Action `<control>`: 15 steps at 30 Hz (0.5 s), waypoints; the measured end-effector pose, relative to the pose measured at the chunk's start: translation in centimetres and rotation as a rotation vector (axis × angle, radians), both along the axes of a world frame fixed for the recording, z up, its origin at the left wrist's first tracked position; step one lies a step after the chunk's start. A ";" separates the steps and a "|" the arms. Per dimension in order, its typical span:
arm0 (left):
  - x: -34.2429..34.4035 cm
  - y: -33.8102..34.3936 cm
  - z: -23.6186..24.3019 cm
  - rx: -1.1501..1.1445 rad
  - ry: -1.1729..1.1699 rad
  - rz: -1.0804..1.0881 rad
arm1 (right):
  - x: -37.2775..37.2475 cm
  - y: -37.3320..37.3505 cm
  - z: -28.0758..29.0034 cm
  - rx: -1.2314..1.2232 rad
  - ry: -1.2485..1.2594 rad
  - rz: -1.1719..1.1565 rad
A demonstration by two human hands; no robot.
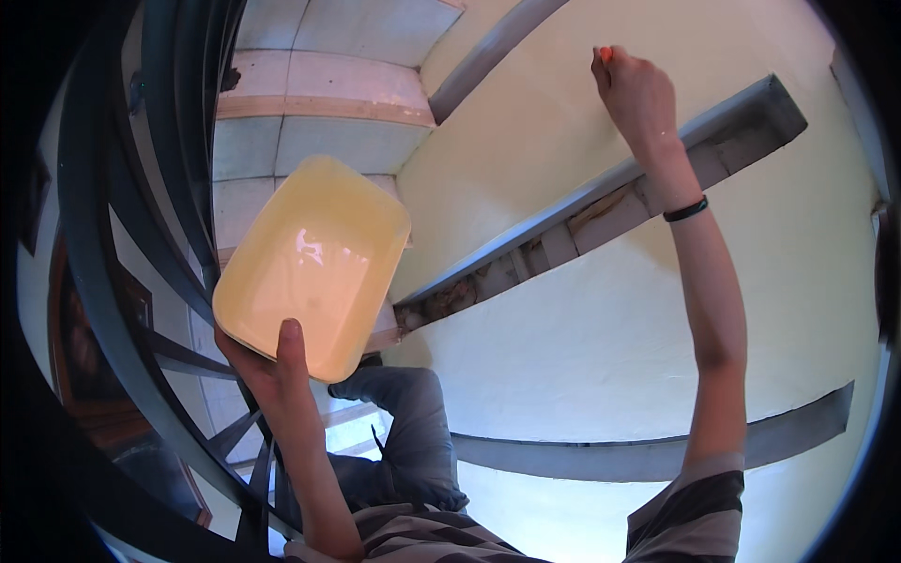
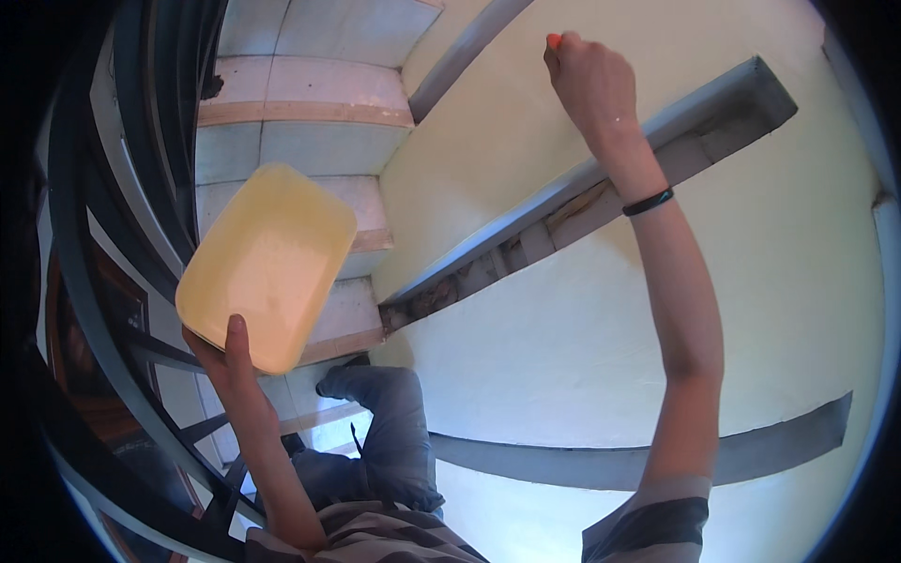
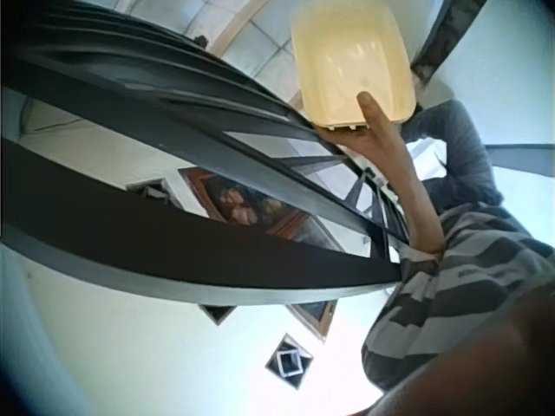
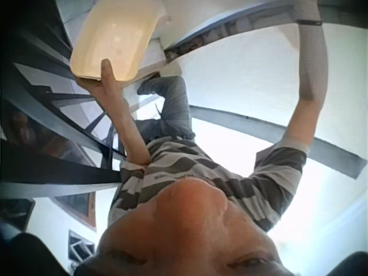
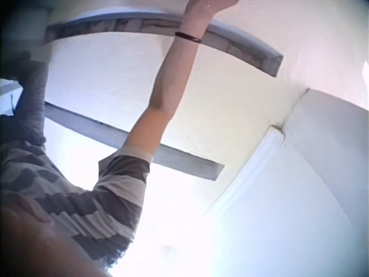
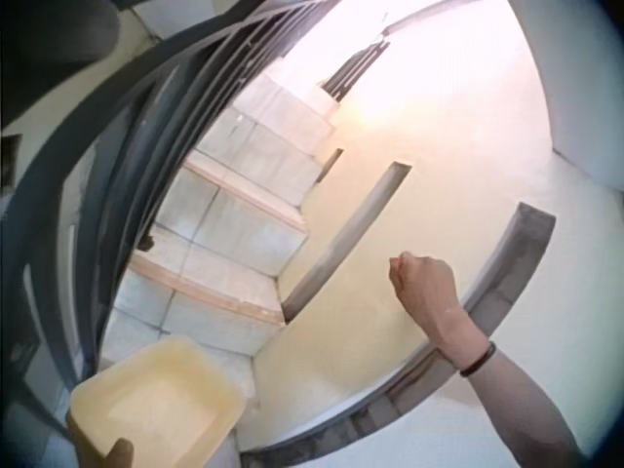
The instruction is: The person paints a stairwell wall by dipping a paintbrush into a paint container and applying paint onto the wall.
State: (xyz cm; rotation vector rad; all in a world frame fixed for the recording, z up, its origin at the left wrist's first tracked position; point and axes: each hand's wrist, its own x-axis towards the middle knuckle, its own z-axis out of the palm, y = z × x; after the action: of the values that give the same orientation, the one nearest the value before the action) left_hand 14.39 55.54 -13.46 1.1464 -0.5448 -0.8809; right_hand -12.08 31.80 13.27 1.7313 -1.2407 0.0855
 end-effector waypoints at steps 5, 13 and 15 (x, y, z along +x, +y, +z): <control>0.0 -0.1 -1.0 -0.009 0.027 0.021 | -4.2 -1.7 -16.5 0.267 0.275 0.173; 0.6 0.5 -2.0 -0.017 0.014 0.051 | -3.4 1.9 -26.8 0.471 -0.153 0.153; 1.0 0.9 -1.6 -0.005 0.013 0.042 | -3.2 0.4 -19.4 0.406 -0.251 0.029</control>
State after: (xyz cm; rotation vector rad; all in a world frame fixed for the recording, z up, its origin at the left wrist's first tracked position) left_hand 15.44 56.40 -15.02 1.1430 -0.5101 -0.8497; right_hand -15.33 32.17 -6.09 2.1386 -1.4917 0.0732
